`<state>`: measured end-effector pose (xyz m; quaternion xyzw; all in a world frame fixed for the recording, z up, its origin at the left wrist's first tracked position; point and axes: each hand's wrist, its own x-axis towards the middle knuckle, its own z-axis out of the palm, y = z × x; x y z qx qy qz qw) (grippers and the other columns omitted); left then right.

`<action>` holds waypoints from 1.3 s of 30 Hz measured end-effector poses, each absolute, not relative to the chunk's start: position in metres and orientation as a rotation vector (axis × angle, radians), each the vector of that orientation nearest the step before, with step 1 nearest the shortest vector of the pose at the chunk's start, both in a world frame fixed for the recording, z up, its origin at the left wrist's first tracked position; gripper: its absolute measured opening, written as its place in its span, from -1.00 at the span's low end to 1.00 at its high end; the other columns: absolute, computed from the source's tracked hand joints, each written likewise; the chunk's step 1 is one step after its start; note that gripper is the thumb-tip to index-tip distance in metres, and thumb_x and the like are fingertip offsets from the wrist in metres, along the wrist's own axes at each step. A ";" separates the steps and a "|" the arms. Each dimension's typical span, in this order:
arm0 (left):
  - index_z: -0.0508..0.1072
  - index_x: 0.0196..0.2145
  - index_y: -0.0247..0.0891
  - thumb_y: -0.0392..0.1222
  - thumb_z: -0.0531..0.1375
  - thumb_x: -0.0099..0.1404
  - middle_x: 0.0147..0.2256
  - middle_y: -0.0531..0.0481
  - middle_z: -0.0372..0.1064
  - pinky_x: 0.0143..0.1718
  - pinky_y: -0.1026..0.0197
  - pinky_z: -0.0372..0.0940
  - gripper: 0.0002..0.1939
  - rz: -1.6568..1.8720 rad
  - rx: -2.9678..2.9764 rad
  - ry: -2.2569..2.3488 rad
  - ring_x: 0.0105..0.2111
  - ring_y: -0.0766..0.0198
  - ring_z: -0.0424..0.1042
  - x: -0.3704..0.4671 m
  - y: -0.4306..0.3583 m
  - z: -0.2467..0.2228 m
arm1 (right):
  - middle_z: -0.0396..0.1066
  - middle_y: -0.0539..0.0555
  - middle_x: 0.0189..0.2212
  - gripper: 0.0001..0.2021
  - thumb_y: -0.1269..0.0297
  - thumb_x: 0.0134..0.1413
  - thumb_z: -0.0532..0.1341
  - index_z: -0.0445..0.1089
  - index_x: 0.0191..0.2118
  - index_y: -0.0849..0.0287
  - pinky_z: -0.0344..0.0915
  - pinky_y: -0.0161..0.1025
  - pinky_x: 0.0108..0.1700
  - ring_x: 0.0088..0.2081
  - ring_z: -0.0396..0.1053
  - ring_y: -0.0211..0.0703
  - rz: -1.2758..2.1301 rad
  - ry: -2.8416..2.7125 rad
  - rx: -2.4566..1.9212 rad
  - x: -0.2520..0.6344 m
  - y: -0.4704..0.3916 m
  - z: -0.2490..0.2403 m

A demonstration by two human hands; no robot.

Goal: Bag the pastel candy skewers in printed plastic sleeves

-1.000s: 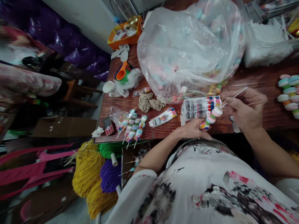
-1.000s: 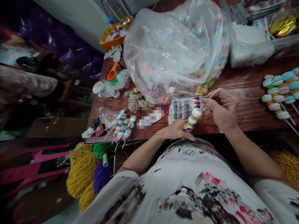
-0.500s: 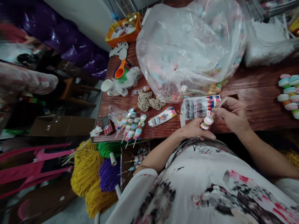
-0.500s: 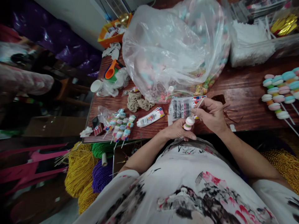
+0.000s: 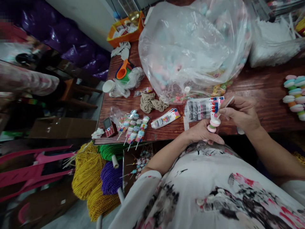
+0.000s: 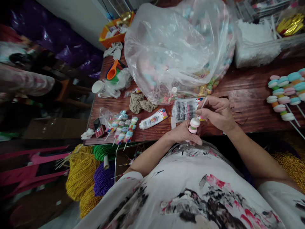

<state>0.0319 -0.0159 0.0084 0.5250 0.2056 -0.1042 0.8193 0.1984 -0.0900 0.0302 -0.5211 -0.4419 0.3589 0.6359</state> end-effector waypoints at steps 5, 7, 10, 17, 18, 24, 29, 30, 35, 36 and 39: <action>0.24 -0.58 -0.31 -0.10 0.53 -0.21 -0.66 0.16 0.26 -0.66 0.36 0.11 -0.48 -0.184 1.036 0.464 -0.69 0.43 0.29 0.035 -0.016 0.005 | 0.36 -0.06 -0.61 -0.80 0.21 -0.04 0.39 0.42 -0.52 0.14 0.16 -0.32 -0.54 -0.58 0.24 -0.34 0.864 -1.039 -1.243 0.188 -0.087 0.026; 0.30 -0.53 -0.34 -0.13 0.53 -0.21 -0.64 0.17 0.27 -0.63 0.36 0.16 -0.52 -0.147 1.019 0.480 -0.68 0.45 0.29 0.037 -0.013 0.003 | 0.35 -0.07 -0.63 -0.77 0.20 -0.07 0.40 0.39 -0.55 0.17 0.17 -0.34 -0.54 -0.58 0.24 -0.34 0.909 -1.022 -1.264 0.182 -0.087 0.020; 0.41 -0.33 -0.34 -0.20 0.54 -0.23 -0.52 0.16 0.36 -0.49 0.36 0.26 -0.47 -0.051 0.964 0.483 -0.57 0.48 0.35 0.035 -0.006 0.002 | 0.38 -0.06 -0.63 -0.76 0.20 -0.11 0.42 0.39 -0.55 0.18 0.19 -0.36 -0.55 -0.60 0.26 -0.34 0.986 -0.887 -1.269 0.175 -0.092 0.004; 0.41 -0.10 -0.30 -0.16 0.55 -0.21 -0.39 0.02 0.48 -0.40 0.33 0.30 -0.30 -0.256 0.932 0.435 -0.46 0.37 0.47 0.013 -0.008 0.004 | 0.38 -0.08 -0.61 -0.82 0.27 -0.15 0.45 0.45 -0.47 0.17 0.12 -0.39 -0.61 -0.64 0.19 -0.41 0.867 -0.585 -1.143 0.181 -0.099 -0.006; 0.41 -0.21 -0.33 -0.11 0.53 -0.17 -0.47 0.06 0.45 -0.46 0.35 0.28 -0.40 -0.296 0.946 0.449 -0.53 0.40 0.44 0.012 -0.012 0.003 | 0.38 -0.07 -0.61 -0.82 0.27 -0.16 0.45 0.46 -0.47 0.16 0.14 -0.39 -0.61 -0.63 0.20 -0.40 0.858 -0.590 -1.125 0.181 -0.098 -0.003; 0.27 -0.45 -0.29 0.05 0.50 -0.13 -0.67 0.22 0.24 -0.75 0.44 -0.01 -0.46 -0.214 0.980 0.548 -0.75 0.48 0.24 0.018 -0.025 0.000 | 0.42 -0.08 -0.60 -0.83 0.26 -0.11 0.43 0.44 -0.49 0.14 0.27 -0.37 -0.55 -0.59 0.32 -0.34 0.887 -0.643 -1.167 0.172 -0.101 -0.001; 0.28 -0.35 -0.24 0.08 0.47 -0.08 -0.68 0.24 0.22 -0.73 0.42 -0.08 -0.46 -0.226 1.080 0.592 -0.74 0.45 0.21 0.018 -0.024 -0.001 | 0.43 -0.08 -0.59 -0.83 0.26 -0.09 0.42 0.43 -0.49 0.15 0.30 -0.36 -0.51 -0.58 0.35 -0.33 0.911 -0.601 -1.222 0.165 -0.111 -0.012; 0.28 -0.34 -0.24 0.08 0.47 -0.08 -0.67 0.24 0.21 -0.70 0.41 -0.06 -0.46 -0.210 1.116 0.600 -0.72 0.45 0.21 0.018 -0.025 -0.003 | 0.44 -0.08 -0.59 -0.83 0.26 -0.09 0.42 0.43 -0.48 0.15 0.31 -0.36 -0.50 -0.57 0.35 -0.32 0.901 -0.584 -1.231 0.165 -0.112 -0.013; 0.36 -0.33 -0.29 0.09 0.48 -0.12 -0.46 0.16 0.25 -0.41 0.34 0.14 -0.44 0.079 1.498 0.634 -0.45 0.42 0.23 0.017 -0.027 -0.015 | 0.46 -0.08 -0.56 -0.83 0.22 -0.06 0.42 0.44 -0.45 0.14 0.32 -0.35 -0.46 -0.55 0.36 -0.33 0.754 -0.551 -1.311 0.168 -0.118 -0.015; 0.38 -0.31 -0.30 0.10 0.47 -0.11 -0.43 0.15 0.26 -0.37 0.33 0.14 -0.44 0.109 1.578 0.652 -0.41 0.40 0.23 0.016 -0.028 -0.016 | 0.46 -0.07 -0.55 -0.82 0.22 -0.05 0.42 0.44 -0.46 0.14 0.32 -0.35 -0.46 -0.55 0.36 -0.33 0.731 -0.567 -1.331 0.169 -0.118 -0.015; 0.39 -0.30 -0.29 0.12 0.44 -0.06 -0.43 0.14 0.27 -0.36 0.32 0.12 -0.47 0.111 1.712 0.698 -0.39 0.37 0.21 0.016 -0.028 -0.013 | 0.46 -0.07 -0.55 -0.81 0.20 -0.06 0.42 0.43 -0.46 0.14 0.30 -0.35 -0.47 -0.55 0.36 -0.32 0.695 -0.608 -1.376 0.168 -0.120 -0.016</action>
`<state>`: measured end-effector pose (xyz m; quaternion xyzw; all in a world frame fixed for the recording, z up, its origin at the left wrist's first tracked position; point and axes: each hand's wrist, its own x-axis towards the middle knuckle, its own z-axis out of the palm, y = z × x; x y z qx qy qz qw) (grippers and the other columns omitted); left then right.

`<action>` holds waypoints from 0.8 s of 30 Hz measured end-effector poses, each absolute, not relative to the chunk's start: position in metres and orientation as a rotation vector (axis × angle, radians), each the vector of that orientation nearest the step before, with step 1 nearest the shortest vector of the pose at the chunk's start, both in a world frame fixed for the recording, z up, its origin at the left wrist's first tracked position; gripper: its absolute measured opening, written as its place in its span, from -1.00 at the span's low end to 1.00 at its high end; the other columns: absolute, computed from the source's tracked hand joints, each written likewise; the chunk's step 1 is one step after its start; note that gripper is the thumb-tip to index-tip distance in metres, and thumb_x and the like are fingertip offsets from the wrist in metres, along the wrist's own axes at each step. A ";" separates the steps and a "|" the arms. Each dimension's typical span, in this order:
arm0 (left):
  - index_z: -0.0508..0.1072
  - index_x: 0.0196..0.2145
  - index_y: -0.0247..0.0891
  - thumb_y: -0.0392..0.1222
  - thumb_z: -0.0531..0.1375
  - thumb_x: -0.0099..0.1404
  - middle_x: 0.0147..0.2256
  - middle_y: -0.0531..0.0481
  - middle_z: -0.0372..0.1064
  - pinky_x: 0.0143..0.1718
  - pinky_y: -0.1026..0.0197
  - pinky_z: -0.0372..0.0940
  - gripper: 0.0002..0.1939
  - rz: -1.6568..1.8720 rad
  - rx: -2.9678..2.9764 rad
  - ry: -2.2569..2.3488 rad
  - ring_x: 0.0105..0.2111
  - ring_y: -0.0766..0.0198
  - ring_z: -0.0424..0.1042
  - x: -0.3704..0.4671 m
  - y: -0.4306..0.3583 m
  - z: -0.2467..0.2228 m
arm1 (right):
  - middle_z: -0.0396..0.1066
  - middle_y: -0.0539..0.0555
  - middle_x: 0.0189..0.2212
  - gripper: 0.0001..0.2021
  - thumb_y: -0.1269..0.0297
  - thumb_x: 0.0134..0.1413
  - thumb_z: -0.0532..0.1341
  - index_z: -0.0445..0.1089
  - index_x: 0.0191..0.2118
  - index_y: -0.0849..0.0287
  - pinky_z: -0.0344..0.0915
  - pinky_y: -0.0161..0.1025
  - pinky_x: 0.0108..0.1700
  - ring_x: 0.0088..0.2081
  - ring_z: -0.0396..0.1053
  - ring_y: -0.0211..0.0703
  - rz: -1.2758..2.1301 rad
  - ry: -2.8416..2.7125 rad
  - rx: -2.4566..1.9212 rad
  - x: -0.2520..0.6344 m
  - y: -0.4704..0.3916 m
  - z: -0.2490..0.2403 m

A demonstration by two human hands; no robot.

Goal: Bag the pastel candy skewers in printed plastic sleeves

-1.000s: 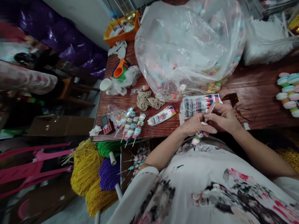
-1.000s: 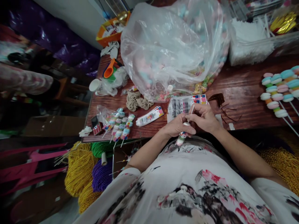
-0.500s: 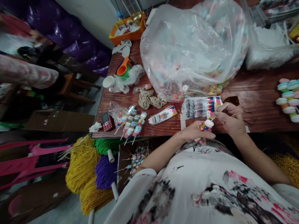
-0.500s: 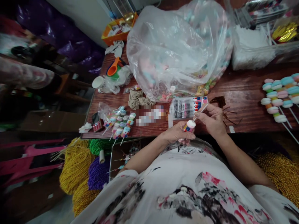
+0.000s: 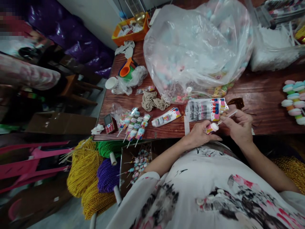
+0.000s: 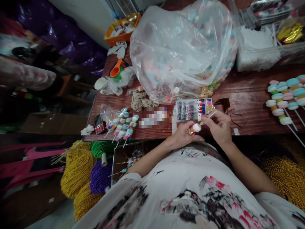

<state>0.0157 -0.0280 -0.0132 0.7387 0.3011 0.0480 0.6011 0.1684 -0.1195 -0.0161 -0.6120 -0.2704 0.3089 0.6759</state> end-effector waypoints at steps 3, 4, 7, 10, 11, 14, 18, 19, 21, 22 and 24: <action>0.38 -0.31 -0.28 0.07 0.43 -0.01 -0.43 0.13 0.31 -0.36 0.31 0.12 -0.54 0.099 1.748 0.685 -0.40 0.35 0.24 0.019 -0.029 -0.008 | 0.45 -0.06 -0.56 -0.81 0.20 -0.04 0.40 0.41 -0.47 0.14 0.28 -0.34 -0.50 -0.55 0.35 -0.30 0.704 -0.637 -1.415 0.162 -0.119 -0.013; 0.39 -0.31 -0.28 0.05 0.42 0.00 -0.42 0.12 0.33 -0.35 0.31 0.13 -0.56 0.096 1.754 0.674 -0.39 0.34 0.26 0.020 -0.029 -0.007 | 0.44 -0.06 -0.57 -0.80 0.20 -0.03 0.39 0.40 -0.48 0.14 0.27 -0.34 -0.51 -0.56 0.34 -0.30 0.708 -0.655 -1.429 0.159 -0.119 -0.012; 0.42 -0.28 -0.28 -0.01 0.42 0.02 -0.39 0.10 0.38 -0.31 0.30 0.16 -0.59 0.094 1.762 0.660 -0.37 0.32 0.30 0.025 -0.032 -0.005 | 0.35 -0.08 -0.64 -0.76 0.22 -0.03 0.37 0.35 -0.56 0.15 0.18 -0.36 -0.56 -0.60 0.25 -0.34 0.717 -0.723 -1.464 0.148 -0.118 -0.006; 0.45 -0.28 -0.30 -0.03 0.45 -0.04 -0.40 0.12 0.34 -0.30 0.30 0.17 -0.57 0.104 1.735 0.666 -0.37 0.33 0.28 0.026 -0.031 -0.006 | 0.26 -0.10 -0.68 -0.75 0.23 -0.07 0.38 0.33 -0.59 0.17 0.10 -0.38 -0.58 -0.62 0.17 -0.38 0.760 -0.764 -1.458 0.144 -0.118 -0.009; 0.46 -0.26 -0.30 -0.04 0.47 -0.09 -0.39 0.12 0.34 -0.28 0.30 0.18 -0.52 0.108 1.681 0.646 -0.35 0.33 0.28 0.024 -0.029 -0.006 | 0.27 -0.10 -0.67 -0.76 0.23 -0.08 0.38 0.35 -0.58 0.17 0.12 -0.38 -0.57 -0.61 0.18 -0.37 0.796 -0.765 -1.433 0.146 -0.118 -0.011; 0.47 -0.10 -0.28 -0.03 0.51 -0.16 -0.27 0.06 0.40 -0.17 0.27 0.23 -0.34 0.072 1.341 0.513 -0.25 0.31 0.36 0.018 -0.019 -0.001 | 0.38 -0.07 -0.58 -0.82 0.24 -0.09 0.40 0.42 -0.51 0.16 0.25 -0.36 -0.48 -0.53 0.29 -0.33 0.925 -0.722 -1.295 0.157 -0.120 -0.018; 0.55 -0.21 -0.35 0.10 0.42 0.04 -0.32 -0.04 0.49 -0.19 0.21 0.31 -0.51 -0.062 0.994 0.476 -0.33 0.31 0.45 0.012 -0.009 0.008 | 0.43 -0.08 -0.50 -0.80 0.27 -0.12 0.44 0.43 -0.36 0.12 0.29 -0.37 -0.48 -0.53 0.31 -0.35 0.971 -0.647 -1.151 0.174 -0.114 -0.014; 0.56 -0.26 -0.36 0.11 0.42 0.04 -0.37 -0.03 0.49 -0.22 0.19 0.33 -0.52 -0.053 0.944 0.503 -0.38 0.31 0.45 0.013 -0.009 0.009 | 0.44 -0.09 -0.49 -0.75 0.28 -0.14 0.45 0.42 -0.30 0.10 0.28 -0.37 -0.49 -0.53 0.31 -0.35 0.971 -0.648 -1.133 0.177 -0.111 -0.010; 0.56 -0.30 -0.36 0.09 0.45 -0.02 -0.42 -0.01 0.50 -0.25 0.18 0.37 -0.52 0.028 0.860 0.568 -0.44 0.32 0.46 0.016 -0.012 0.010 | 0.45 -0.10 -0.48 -0.66 0.29 -0.14 0.45 0.40 -0.20 0.05 0.30 -0.36 -0.50 -0.54 0.33 -0.34 0.942 -0.673 -1.126 0.179 -0.105 -0.002; 0.57 -0.30 -0.36 0.07 0.48 -0.06 -0.41 -0.01 0.51 -0.26 0.19 0.38 -0.52 0.083 0.830 0.598 -0.44 0.33 0.46 0.019 -0.015 0.009 | 0.45 -0.10 -0.47 -0.63 0.29 -0.13 0.44 0.40 -0.15 0.03 0.31 -0.35 -0.49 -0.53 0.34 -0.32 0.910 -0.689 -1.138 0.180 -0.102 0.001; 0.57 -0.31 -0.35 0.03 0.50 -0.11 -0.41 0.00 0.52 -0.29 0.23 0.39 -0.52 0.178 0.788 0.639 -0.44 0.35 0.46 0.026 -0.019 0.009 | 0.45 -0.10 -0.47 -0.60 0.29 -0.11 0.43 0.40 -0.09 0.01 0.33 -0.33 -0.46 -0.51 0.36 -0.30 0.836 -0.726 -1.172 0.178 -0.098 0.007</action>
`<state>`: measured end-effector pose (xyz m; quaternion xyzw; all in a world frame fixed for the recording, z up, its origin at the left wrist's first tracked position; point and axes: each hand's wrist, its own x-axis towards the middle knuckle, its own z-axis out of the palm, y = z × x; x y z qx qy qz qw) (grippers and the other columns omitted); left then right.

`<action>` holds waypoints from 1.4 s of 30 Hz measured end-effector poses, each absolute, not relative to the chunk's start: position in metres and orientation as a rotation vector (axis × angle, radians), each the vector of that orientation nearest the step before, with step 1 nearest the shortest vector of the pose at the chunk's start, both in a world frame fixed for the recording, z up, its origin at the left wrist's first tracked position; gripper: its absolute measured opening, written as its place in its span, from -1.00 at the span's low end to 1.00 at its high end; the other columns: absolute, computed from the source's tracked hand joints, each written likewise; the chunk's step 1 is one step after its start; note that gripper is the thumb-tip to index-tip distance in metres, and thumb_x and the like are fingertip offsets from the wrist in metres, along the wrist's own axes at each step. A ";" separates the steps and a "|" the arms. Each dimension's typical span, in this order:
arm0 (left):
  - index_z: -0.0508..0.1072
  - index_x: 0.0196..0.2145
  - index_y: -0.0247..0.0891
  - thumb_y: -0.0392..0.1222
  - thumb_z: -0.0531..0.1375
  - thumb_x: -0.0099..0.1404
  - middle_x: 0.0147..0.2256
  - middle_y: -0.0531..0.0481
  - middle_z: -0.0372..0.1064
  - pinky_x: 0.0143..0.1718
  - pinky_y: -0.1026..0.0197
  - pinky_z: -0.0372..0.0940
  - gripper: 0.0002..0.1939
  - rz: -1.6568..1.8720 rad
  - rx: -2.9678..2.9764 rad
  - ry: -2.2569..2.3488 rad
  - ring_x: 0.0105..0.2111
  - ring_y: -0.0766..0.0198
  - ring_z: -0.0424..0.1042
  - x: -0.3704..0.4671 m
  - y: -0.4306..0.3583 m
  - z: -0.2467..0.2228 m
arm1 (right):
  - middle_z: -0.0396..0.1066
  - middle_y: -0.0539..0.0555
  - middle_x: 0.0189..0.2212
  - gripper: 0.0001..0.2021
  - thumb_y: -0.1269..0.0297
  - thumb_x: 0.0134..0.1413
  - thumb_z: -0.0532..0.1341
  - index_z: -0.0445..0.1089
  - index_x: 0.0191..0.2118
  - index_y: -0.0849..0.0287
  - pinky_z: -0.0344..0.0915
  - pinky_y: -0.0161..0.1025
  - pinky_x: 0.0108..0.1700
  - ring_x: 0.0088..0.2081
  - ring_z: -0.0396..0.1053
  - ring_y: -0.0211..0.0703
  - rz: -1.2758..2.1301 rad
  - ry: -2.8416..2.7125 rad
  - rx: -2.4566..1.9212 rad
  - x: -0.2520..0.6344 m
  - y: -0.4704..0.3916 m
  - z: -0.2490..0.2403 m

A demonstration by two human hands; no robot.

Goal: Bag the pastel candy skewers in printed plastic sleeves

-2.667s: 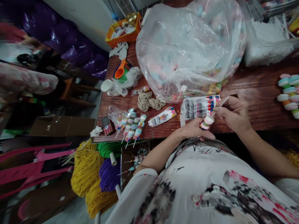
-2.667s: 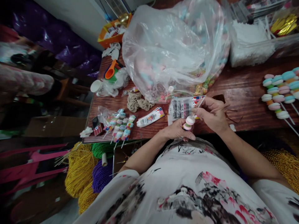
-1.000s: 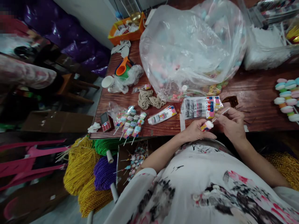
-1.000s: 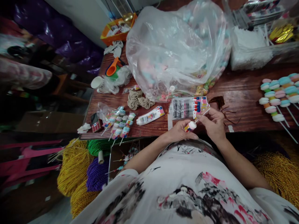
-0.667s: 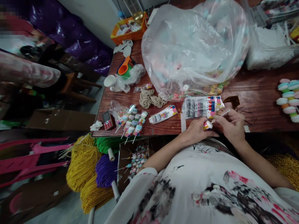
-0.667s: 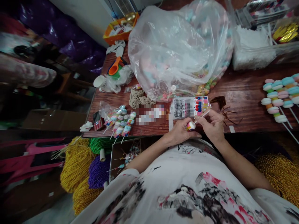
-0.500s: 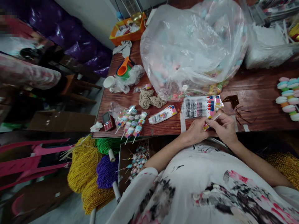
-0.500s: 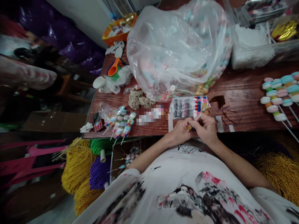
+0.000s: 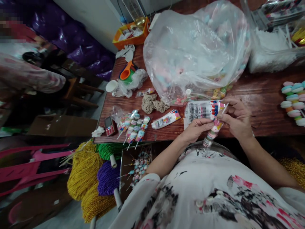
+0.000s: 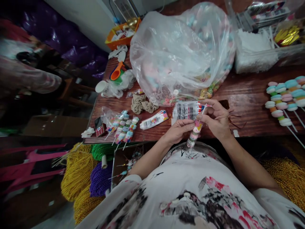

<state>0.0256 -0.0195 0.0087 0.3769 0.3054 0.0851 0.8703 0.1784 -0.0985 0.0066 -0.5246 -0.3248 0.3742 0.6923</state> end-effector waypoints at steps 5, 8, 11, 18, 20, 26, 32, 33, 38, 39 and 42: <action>0.52 -0.44 -0.33 0.00 0.52 -0.20 -0.51 0.06 0.46 -0.47 0.28 0.36 -0.56 0.307 0.720 0.705 -0.54 0.37 0.42 0.036 -0.027 0.003 | 0.47 -0.07 -0.47 -0.77 0.26 -0.09 0.42 0.47 -0.24 0.04 0.36 -0.29 -0.40 -0.48 0.38 -0.27 0.730 -0.834 -1.239 0.169 -0.097 0.005; 0.47 -0.47 -0.30 0.07 0.49 -0.17 -0.58 0.11 0.39 -0.62 0.37 0.20 -0.55 0.419 0.756 0.797 -0.65 0.46 0.30 0.038 -0.028 -0.004 | 0.50 -0.01 -0.39 -0.86 0.18 0.04 0.33 0.51 -0.24 0.03 0.42 -0.20 -0.24 -0.35 0.43 -0.20 0.650 -0.886 -1.316 0.164 -0.099 -0.002; 0.46 -0.42 -0.26 0.15 0.43 -0.09 -0.63 0.17 0.32 -0.68 0.38 0.11 -0.54 0.551 0.803 0.863 -0.69 0.48 0.22 0.038 -0.027 -0.008 | 0.49 0.07 -0.08 -0.67 0.13 0.12 0.27 0.46 0.02 -0.03 0.41 -0.13 -0.10 -0.23 0.43 -0.17 0.590 -0.931 -1.338 0.161 -0.105 -0.009; 0.57 -0.45 -0.20 0.04 0.42 0.04 -0.38 0.05 0.39 -0.25 0.32 0.31 -0.74 0.789 1.175 0.753 -0.32 0.38 0.36 0.036 -0.024 -0.001 | 0.40 0.00 -0.46 -0.87 0.23 0.03 0.34 0.46 -0.47 0.11 0.31 -0.23 -0.29 -0.38 0.32 -0.22 0.512 -0.945 -1.403 0.147 -0.108 -0.008; 0.60 -0.37 -0.17 0.08 0.37 0.10 -0.25 0.03 0.42 -0.12 0.30 0.29 -0.72 0.782 1.148 0.730 -0.20 0.35 0.36 0.034 -0.025 -0.004 | 0.41 0.00 -0.46 -0.86 0.24 0.06 0.32 0.46 -0.48 0.09 0.32 -0.20 -0.27 -0.36 0.35 -0.20 0.462 -0.936 -1.392 0.148 -0.105 -0.008; 0.56 -0.37 -0.30 0.16 0.35 0.11 -0.44 0.07 0.40 -0.26 0.31 0.25 -0.59 0.501 0.965 0.678 -0.39 0.39 0.33 0.022 -0.031 -0.010 | 0.39 -0.01 -0.43 -0.95 0.28 0.01 0.34 0.55 -0.34 0.01 0.29 -0.23 -0.35 -0.35 0.34 -0.20 0.437 -0.986 -1.366 0.152 -0.102 -0.016; 0.52 -0.41 -0.34 0.05 0.49 -0.11 -0.51 0.07 0.39 -0.39 0.31 0.22 -0.56 0.269 0.677 0.632 -0.52 0.42 0.31 0.018 -0.032 0.000 | 0.36 -0.02 -0.47 -0.96 0.29 0.01 0.35 0.52 -0.43 0.05 0.27 -0.21 -0.32 -0.38 0.32 -0.21 0.363 -0.923 -1.352 0.142 -0.104 -0.012; 0.51 -0.43 -0.35 0.04 0.50 -0.13 -0.51 0.07 0.39 -0.39 0.31 0.23 -0.55 0.242 0.649 0.614 -0.52 0.42 0.32 0.019 -0.032 0.001 | 0.36 -0.02 -0.47 -0.95 0.30 0.01 0.34 0.51 -0.44 0.05 0.26 -0.20 -0.32 -0.39 0.31 -0.22 0.350 -0.927 -1.348 0.141 -0.104 -0.011; 0.44 -0.46 -0.36 0.05 0.48 -0.06 -0.52 0.08 0.37 -0.40 0.32 0.26 -0.56 0.226 0.654 0.584 -0.54 0.44 0.33 0.023 -0.030 -0.005 | 0.35 -0.03 -0.48 -0.90 0.30 0.09 0.29 0.47 -0.44 0.07 0.26 -0.20 -0.30 -0.39 0.32 -0.22 0.393 -0.917 -1.376 0.145 -0.102 -0.013; 0.43 -0.46 -0.36 0.06 0.46 -0.04 -0.52 0.07 0.38 -0.40 0.31 0.29 -0.56 0.231 0.653 0.584 -0.54 0.43 0.35 0.024 -0.028 -0.005 | 0.37 -0.02 -0.45 -0.93 0.29 0.10 0.28 0.48 -0.40 0.05 0.28 -0.19 -0.30 -0.38 0.33 -0.21 0.380 -0.931 -1.392 0.149 -0.102 -0.014; 0.37 -0.45 -0.34 0.10 0.42 0.01 -0.52 0.03 0.40 -0.42 0.21 0.39 -0.54 0.171 0.652 0.546 -0.54 0.30 0.45 0.021 -0.021 -0.003 | 0.48 0.06 -0.18 -0.84 0.31 0.09 0.29 0.52 -0.18 -0.04 0.32 -0.09 -0.10 -0.15 0.41 -0.08 0.157 -1.223 -1.459 0.170 -0.108 -0.012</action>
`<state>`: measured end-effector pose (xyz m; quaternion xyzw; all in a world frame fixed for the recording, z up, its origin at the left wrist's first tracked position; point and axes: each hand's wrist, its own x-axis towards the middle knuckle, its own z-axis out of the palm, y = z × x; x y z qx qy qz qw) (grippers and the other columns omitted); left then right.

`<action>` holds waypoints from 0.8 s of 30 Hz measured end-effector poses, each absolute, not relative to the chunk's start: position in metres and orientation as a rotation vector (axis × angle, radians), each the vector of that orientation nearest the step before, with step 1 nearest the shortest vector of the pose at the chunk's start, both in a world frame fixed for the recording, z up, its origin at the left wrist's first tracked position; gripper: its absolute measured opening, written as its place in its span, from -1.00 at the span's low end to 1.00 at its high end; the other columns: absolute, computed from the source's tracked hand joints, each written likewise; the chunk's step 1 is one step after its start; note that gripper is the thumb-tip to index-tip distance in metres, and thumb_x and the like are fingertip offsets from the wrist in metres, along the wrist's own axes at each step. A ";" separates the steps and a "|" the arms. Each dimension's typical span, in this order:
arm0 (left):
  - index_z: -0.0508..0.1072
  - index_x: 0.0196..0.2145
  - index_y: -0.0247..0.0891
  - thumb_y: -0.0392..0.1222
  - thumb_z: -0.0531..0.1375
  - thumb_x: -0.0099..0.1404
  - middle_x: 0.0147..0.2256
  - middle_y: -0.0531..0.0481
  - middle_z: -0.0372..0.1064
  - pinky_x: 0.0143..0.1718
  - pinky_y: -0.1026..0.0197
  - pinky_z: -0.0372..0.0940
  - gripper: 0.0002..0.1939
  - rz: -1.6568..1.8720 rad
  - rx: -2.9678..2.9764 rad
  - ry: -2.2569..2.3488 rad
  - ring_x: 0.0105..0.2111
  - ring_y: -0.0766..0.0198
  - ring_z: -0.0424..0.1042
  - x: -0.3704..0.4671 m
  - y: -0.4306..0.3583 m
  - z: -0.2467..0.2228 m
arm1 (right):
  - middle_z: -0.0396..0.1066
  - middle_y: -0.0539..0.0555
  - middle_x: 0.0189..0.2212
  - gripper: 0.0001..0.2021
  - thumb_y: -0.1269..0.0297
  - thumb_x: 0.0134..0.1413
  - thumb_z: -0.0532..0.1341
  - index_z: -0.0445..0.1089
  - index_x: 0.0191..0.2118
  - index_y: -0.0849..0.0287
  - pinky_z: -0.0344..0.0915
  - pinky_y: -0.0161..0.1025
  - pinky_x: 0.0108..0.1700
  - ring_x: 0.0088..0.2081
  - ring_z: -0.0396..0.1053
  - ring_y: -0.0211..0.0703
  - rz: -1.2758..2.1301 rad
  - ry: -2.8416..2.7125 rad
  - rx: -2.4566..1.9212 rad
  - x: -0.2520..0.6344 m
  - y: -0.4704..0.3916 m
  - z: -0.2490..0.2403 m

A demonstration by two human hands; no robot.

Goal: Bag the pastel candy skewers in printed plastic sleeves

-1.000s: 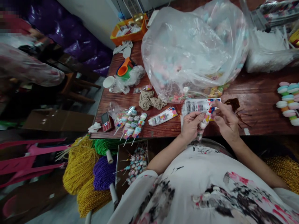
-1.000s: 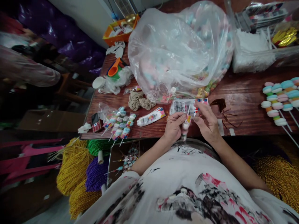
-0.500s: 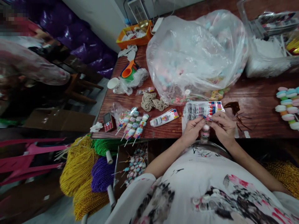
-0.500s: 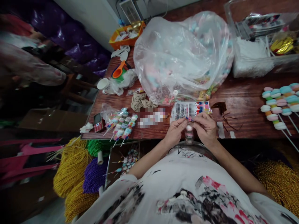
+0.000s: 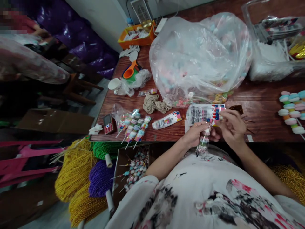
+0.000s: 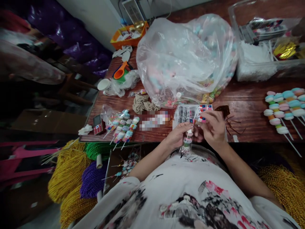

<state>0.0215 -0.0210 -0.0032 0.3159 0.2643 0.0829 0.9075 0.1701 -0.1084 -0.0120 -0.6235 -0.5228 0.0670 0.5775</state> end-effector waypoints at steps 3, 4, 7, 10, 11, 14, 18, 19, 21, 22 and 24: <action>0.34 -0.46 -0.33 0.13 0.41 -0.01 -0.57 0.01 0.38 -0.57 0.24 0.35 -0.51 0.026 0.705 0.479 -0.62 0.23 0.45 0.014 -0.015 -0.001 | 0.49 0.01 0.02 -0.67 0.38 0.09 0.27 0.49 -0.05 -0.17 0.12 0.06 0.16 0.12 0.32 0.05 -0.093 -1.854 -1.409 0.190 -0.114 -0.003; 0.34 -0.46 -0.34 0.12 0.42 -0.02 -0.59 0.01 0.37 -0.63 0.28 0.30 -0.51 -0.035 0.724 0.454 -0.65 0.26 0.41 0.012 -0.013 -0.001 | 0.50 -0.01 0.02 -0.65 0.41 0.13 0.23 0.47 -0.02 -0.17 0.06 0.08 0.18 0.14 0.30 0.04 -0.147 -2.023 -1.345 0.193 -0.115 0.001; 0.35 -0.45 -0.36 0.10 0.42 -0.02 -0.60 0.01 0.36 -0.66 0.34 0.20 -0.51 -0.221 0.754 0.360 -0.70 0.38 0.30 0.005 -0.010 -0.004 | 0.56 0.02 -0.16 -0.69 0.46 0.21 0.12 0.43 0.00 0.03 0.03 0.07 0.14 0.03 0.36 -0.05 -0.251 -2.231 -1.163 0.194 -0.115 0.010; 0.34 -0.40 -0.35 0.21 0.39 0.01 -0.55 0.03 0.33 -0.58 0.31 0.23 -0.46 -0.319 0.806 0.294 -0.66 0.43 0.26 0.000 -0.005 -0.007 | 0.48 0.02 -0.46 -0.81 0.49 0.21 0.08 0.44 -0.25 0.18 0.07 0.01 0.05 -0.22 0.35 -0.15 -0.218 -2.258 -1.165 0.186 -0.113 0.014; 0.33 -0.38 -0.33 0.26 0.34 0.05 -0.51 0.04 0.32 -0.55 0.29 0.25 -0.44 -0.326 0.862 0.285 -0.63 0.43 0.26 -0.001 -0.003 -0.007 | 0.44 0.01 -0.51 -0.80 0.51 0.18 0.08 0.41 -0.35 0.19 0.06 0.00 0.02 -0.27 0.32 -0.16 -0.190 -2.270 -1.207 0.184 -0.113 0.014; 0.27 -0.38 -0.28 0.25 0.12 0.29 -0.46 0.06 0.25 -0.44 0.27 0.27 -0.53 -0.262 1.302 0.294 -0.53 0.42 0.24 -0.005 -0.001 0.001 | 0.39 0.02 -0.55 -0.78 0.54 0.10 0.07 0.34 -0.50 0.19 0.04 -0.05 -0.06 -0.35 0.26 -0.17 -0.023 -2.271 -1.444 0.180 -0.109 0.012; 0.25 -0.40 -0.27 -0.19 -0.02 0.39 -0.37 -0.03 0.26 -0.20 0.16 0.29 -0.79 -0.034 2.166 0.350 -0.35 0.30 0.25 -0.003 -0.010 0.013 | 0.42 0.03 -0.53 -0.75 0.44 0.14 0.10 0.38 -0.53 0.18 0.03 -0.19 -0.24 -0.40 0.28 -0.22 0.554 -2.193 -1.774 0.182 -0.099 0.009; 0.27 -0.39 -0.28 -0.26 -0.02 0.36 -0.33 -0.06 0.28 -0.16 0.12 0.29 -0.83 0.023 2.281 0.381 -0.32 0.27 0.27 -0.001 -0.011 0.014 | 0.43 0.02 -0.54 -0.73 0.40 0.17 0.10 0.40 -0.54 0.17 0.02 -0.20 -0.27 -0.42 0.29 -0.23 0.652 -2.178 -1.808 0.182 -0.097 0.010; 0.29 -0.42 -0.29 -0.31 0.00 0.31 -0.36 -0.06 0.30 -0.16 0.13 0.30 -0.84 0.104 2.290 0.460 -0.32 0.26 0.29 0.003 -0.010 0.012 | 0.47 0.04 -0.49 -0.74 0.37 0.20 0.11 0.45 -0.47 0.16 0.04 -0.18 -0.22 -0.34 0.34 -0.19 0.553 -2.140 -1.836 0.183 -0.097 0.013; 0.29 -0.45 -0.29 -0.30 0.01 0.30 -0.41 -0.02 0.29 -0.20 0.17 0.30 -0.83 0.119 2.179 0.502 -0.35 0.28 0.30 0.005 -0.008 0.010 | 0.52 0.06 -0.40 -0.78 0.38 0.21 0.12 0.49 -0.38 0.15 0.05 -0.14 -0.15 -0.23 0.38 -0.13 0.375 -2.113 -1.824 0.184 -0.099 0.016; 0.30 -0.47 -0.29 -0.22 0.05 0.27 -0.51 0.05 0.26 -0.36 0.26 0.29 -0.82 0.070 1.776 0.575 -0.48 0.35 0.29 0.007 -0.002 0.006 | 0.55 0.07 -0.14 -0.79 0.40 0.19 0.16 0.51 -0.14 0.06 0.00 0.00 0.02 0.02 0.35 0.01 -0.040 -2.064 -1.721 0.185 -0.106 0.021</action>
